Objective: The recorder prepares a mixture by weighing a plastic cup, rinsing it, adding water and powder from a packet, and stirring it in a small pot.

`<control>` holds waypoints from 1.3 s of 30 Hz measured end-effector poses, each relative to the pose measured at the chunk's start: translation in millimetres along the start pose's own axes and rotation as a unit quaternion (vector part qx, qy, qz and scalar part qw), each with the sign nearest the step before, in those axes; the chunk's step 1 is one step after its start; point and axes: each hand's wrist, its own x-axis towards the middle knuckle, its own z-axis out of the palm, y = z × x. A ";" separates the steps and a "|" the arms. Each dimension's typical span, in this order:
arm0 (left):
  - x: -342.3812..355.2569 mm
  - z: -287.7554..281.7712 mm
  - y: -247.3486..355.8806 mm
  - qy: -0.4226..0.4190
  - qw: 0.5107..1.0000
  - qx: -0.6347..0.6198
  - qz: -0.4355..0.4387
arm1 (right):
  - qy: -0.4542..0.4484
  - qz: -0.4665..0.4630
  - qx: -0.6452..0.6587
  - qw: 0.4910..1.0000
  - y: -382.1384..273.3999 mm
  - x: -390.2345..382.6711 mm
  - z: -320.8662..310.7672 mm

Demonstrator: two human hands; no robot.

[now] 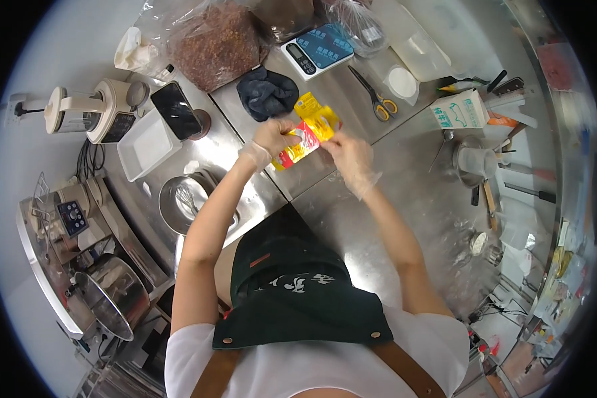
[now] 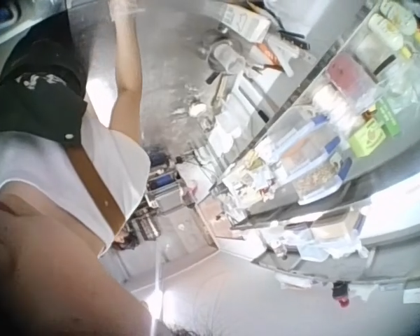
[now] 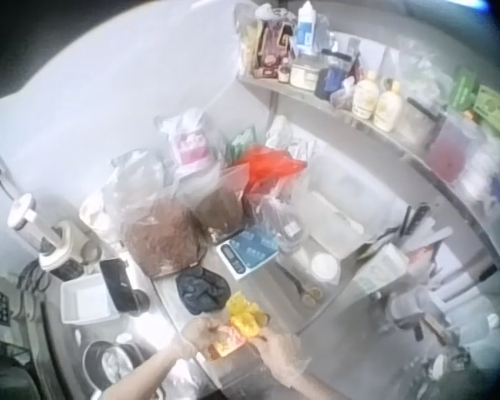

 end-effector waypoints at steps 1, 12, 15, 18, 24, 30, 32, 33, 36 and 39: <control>-2.3 -3.6 -1.0 0.000 1.000 -0.001 -0.003 | 0.100 -0.149 -0.128 0.975 -2.1 5.1 -5.3; -31.4 -40.4 45.6 0.006 0.953 0.272 0.134 | -0.190 -0.397 -0.128 0.889 -41.4 59.1 -20.2; -38.3 -42.8 62.4 0.015 0.923 0.356 0.145 | -0.175 -0.382 -0.125 0.899 -39.2 61.5 -14.7; -45.9 -46.5 76.2 -0.053 0.946 0.304 0.103 | -0.281 -0.296 -0.089 0.908 -46.7 61.5 -13.5; -44.4 -46.4 51.5 -0.118 0.983 0.105 0.096 | -0.384 -0.251 0.080 0.885 -47.5 57.4 -15.4; -49.8 -42.4 63.1 -0.148 0.973 0.158 0.079 | -0.398 -0.168 0.042 0.901 -59.3 47.9 -21.9; -49.9 -41.2 62.7 -0.150 0.973 0.153 0.086 | -0.393 -0.190 0.017 0.899 -58.8 48.8 -22.2; -50.0 -40.7 60.9 -0.150 0.973 0.153 0.086 | -0.388 -0.212 -0.008 0.897 -58.3 49.6 -22.6; -49.7 -39.4 55.5 -0.151 0.978 0.104 0.096 | -0.393 -0.249 0.077 0.882 -49.0 51.8 -19.8; -51.6 -38.6 54.8 -0.156 0.978 0.029 0.133 | -0.386 -0.279 0.137 0.869 -51.8 47.6 -24.7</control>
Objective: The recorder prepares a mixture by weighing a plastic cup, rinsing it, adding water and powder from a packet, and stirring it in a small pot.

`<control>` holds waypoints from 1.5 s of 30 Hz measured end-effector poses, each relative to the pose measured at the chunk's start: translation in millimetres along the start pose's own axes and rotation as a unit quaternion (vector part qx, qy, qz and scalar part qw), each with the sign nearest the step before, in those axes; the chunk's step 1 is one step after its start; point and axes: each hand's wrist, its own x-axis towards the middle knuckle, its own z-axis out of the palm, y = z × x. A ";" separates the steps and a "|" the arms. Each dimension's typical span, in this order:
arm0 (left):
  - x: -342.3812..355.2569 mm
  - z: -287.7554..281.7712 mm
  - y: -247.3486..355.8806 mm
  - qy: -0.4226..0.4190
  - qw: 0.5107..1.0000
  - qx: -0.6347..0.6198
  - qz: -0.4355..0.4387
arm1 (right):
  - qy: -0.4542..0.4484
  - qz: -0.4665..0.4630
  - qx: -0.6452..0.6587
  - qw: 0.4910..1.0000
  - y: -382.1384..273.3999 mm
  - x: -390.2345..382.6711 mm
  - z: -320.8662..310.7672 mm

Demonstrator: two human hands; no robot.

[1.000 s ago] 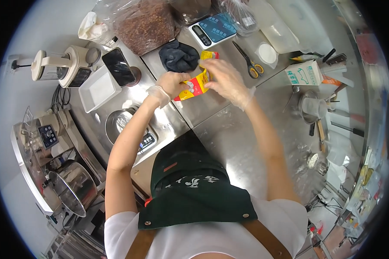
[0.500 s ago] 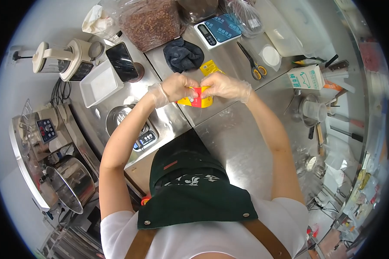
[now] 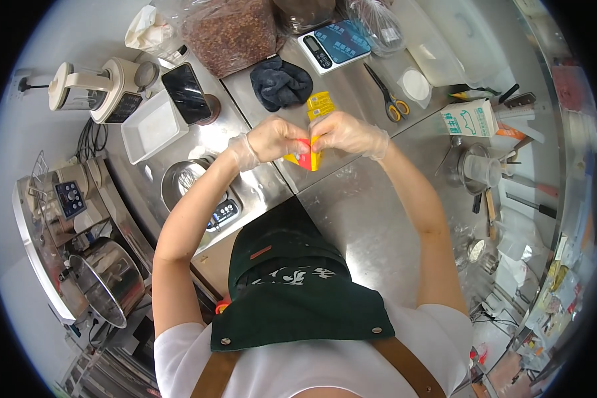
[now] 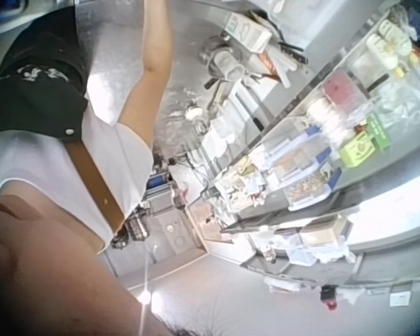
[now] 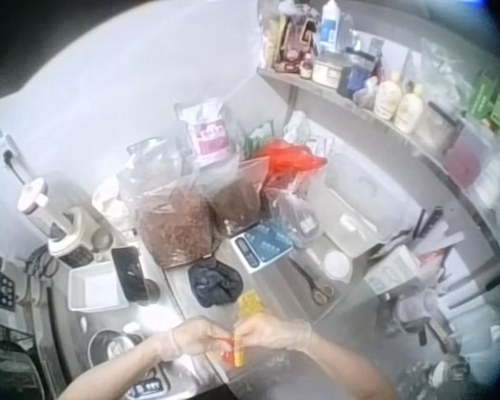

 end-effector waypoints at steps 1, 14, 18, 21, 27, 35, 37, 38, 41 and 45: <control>0.1 1.5 0.3 0.013 0.998 -0.059 -0.026 | 0.000 0.001 0.001 1.000 2.9 -1.9 0.4; -1.2 10.9 -1.9 0.208 0.950 0.232 -0.013 | 0.228 -0.138 -0.404 0.875 24.0 8.4 -7.8; -12.3 12.7 -6.3 0.234 0.935 0.265 -0.022 | 0.240 -0.184 -0.412 0.859 30.6 21.8 -3.6; -27.5 8.2 -16.1 0.259 0.938 0.226 -0.028 | 0.263 -0.221 -0.462 0.818 39.8 23.5 -15.8; -47.6 4.0 -3.4 0.346 0.924 0.160 -0.034 | 0.340 -0.185 -0.642 0.662 9.4 36.4 -39.1; -91.9 7.5 20.3 0.322 0.939 0.121 -0.026 | 0.180 0.024 -0.069 0.981 -82.7 33.6 48.4; -112.2 9.1 21.2 0.303 0.948 0.088 -0.044 | 0.158 0.047 -0.069 0.984 -92.1 26.5 52.9; -121.7 10.9 24.3 0.275 0.958 0.055 -0.063 | 0.140 0.074 -0.064 0.985 -97.8 25.8 58.0; -145.6 13.4 49.0 0.287 0.919 0.268 -0.020 | 0.084 -0.081 -0.398 0.910 -136.0 32.8 80.9; -172.9 19.8 65.1 0.282 0.866 0.412 0.025 | -0.027 -0.152 -0.497 0.854 -152.8 48.1 109.5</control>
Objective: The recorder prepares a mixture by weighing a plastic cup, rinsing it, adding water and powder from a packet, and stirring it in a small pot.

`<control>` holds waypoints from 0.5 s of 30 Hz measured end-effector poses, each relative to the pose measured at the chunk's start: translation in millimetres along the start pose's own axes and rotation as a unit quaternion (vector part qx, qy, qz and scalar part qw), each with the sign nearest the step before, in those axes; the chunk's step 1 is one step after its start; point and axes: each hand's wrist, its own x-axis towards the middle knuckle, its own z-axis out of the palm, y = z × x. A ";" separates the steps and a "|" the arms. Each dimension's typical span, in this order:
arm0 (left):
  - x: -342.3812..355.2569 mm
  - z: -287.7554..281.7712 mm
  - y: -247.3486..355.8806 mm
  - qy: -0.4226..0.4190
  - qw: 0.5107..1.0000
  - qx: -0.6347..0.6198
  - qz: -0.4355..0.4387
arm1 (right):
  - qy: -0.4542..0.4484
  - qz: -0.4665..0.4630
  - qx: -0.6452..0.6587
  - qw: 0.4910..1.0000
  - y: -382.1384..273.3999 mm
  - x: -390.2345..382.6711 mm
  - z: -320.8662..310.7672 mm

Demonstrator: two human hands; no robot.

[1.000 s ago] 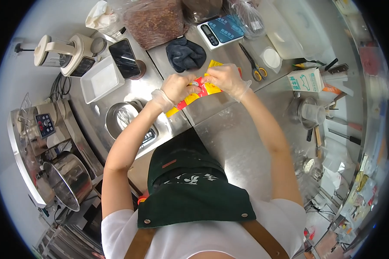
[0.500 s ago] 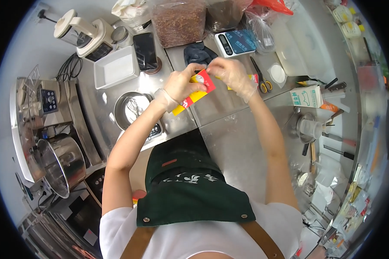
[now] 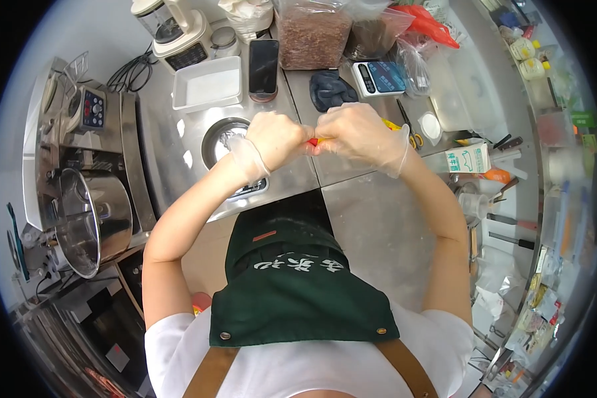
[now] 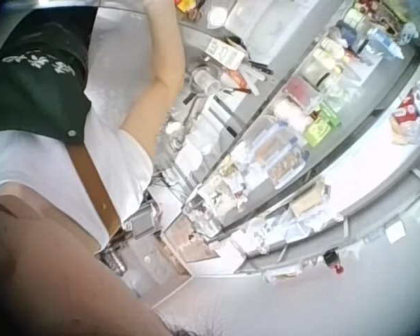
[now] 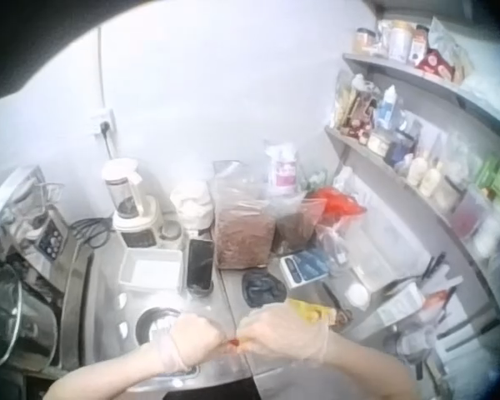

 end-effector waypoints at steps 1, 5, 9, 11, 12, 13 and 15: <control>-7.1 -4.3 -1.3 0.004 1.000 0.009 0.026 | -0.042 0.004 0.041 0.998 -5.3 5.6 0.5; -36.1 -18.0 -15.8 0.015 0.993 -0.089 0.079 | -0.068 -0.055 0.174 0.981 -19.1 20.9 5.8; -57.9 -20.8 -20.9 0.083 0.963 -0.245 0.074 | -0.068 0.017 0.385 0.920 -34.8 26.9 14.9; -66.1 -22.0 -21.0 0.085 0.962 -0.253 0.052 | -0.078 0.061 0.418 0.903 -41.1 32.5 16.3; -70.3 -24.3 -18.6 0.093 0.982 -0.154 0.066 | -0.114 0.068 0.314 0.940 -45.0 37.0 13.0; -73.1 -26.3 -16.4 0.099 0.990 -0.055 0.080 | -0.147 0.076 0.205 0.965 -48.4 39.6 11.7; -77.1 -27.9 -13.7 0.084 0.993 0.017 0.081 | -0.124 0.047 0.130 0.983 -50.8 42.5 20.3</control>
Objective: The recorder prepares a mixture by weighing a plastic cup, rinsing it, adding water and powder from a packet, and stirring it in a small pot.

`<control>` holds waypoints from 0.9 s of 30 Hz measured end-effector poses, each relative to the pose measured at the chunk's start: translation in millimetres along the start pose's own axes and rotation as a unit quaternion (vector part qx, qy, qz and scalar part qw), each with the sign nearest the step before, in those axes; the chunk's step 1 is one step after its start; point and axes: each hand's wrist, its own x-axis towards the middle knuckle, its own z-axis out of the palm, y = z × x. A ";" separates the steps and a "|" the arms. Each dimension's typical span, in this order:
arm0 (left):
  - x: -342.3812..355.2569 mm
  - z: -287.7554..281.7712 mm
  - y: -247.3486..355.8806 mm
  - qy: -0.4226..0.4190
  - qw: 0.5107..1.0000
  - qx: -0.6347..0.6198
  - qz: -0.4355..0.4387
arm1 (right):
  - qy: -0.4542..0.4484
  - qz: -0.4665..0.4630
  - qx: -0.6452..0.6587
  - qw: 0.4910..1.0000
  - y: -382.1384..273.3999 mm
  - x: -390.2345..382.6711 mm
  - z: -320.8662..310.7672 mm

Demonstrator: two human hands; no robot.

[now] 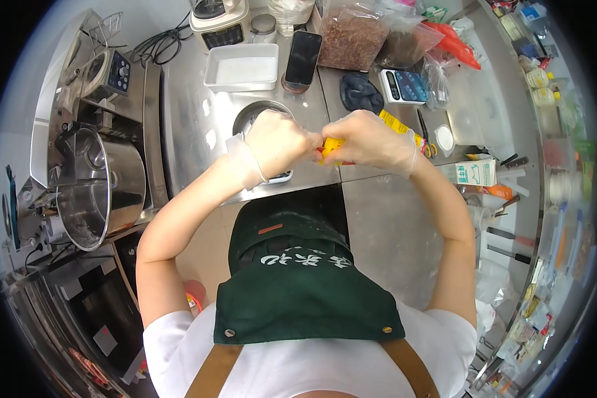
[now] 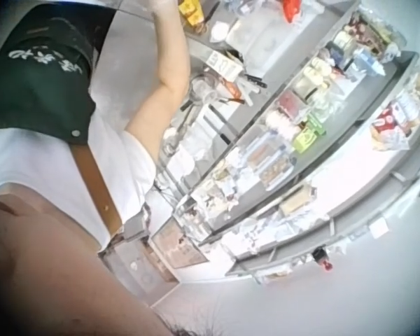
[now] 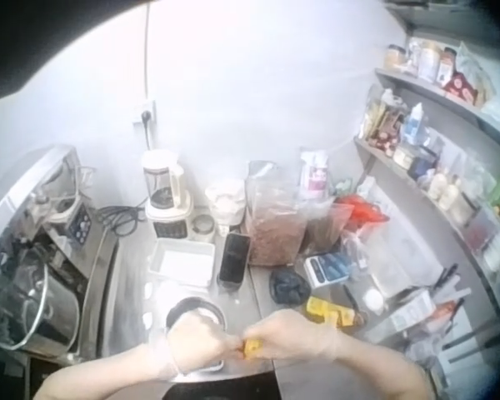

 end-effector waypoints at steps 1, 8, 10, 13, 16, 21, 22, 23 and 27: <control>-2.4 -1.7 2.4 -0.032 0.998 0.030 -0.035 | 0.026 -0.026 -0.080 0.996 -0.9 2.8 3.2; -13.6 0.7 -3.5 -0.064 0.996 0.049 -0.043 | 0.046 0.000 -0.072 0.996 -15.3 7.3 11.4; -16.5 7.5 -5.3 -0.064 0.997 0.022 -0.037 | -0.002 0.040 -0.092 0.995 -18.0 7.5 10.5; -19.4 9.9 -8.7 -0.048 0.998 -0.028 -0.029 | 0.001 -0.008 -0.057 0.998 -9.6 4.6 15.6; -24.6 10.3 -17.8 -0.023 0.993 -0.103 -0.043 | 0.034 0.059 0.130 0.989 -10.7 -4.9 11.6; -34.1 25.9 -33.6 0.083 0.795 -0.499 -0.335 | 0.210 0.139 0.281 0.926 7.5 -24.1 32.4; -31.5 33.3 -28.1 0.082 0.796 -0.498 -0.334 | 0.258 0.157 0.356 0.884 5.8 -22.5 41.3; -25.0 42.4 -22.5 0.120 0.751 -0.546 -0.351 | 0.259 0.161 0.356 0.884 4.7 -16.2 52.3; -13.0 66.5 -5.8 0.109 0.638 -0.653 -0.393 | 0.461 0.099 0.364 0.803 -7.4 13.2 94.7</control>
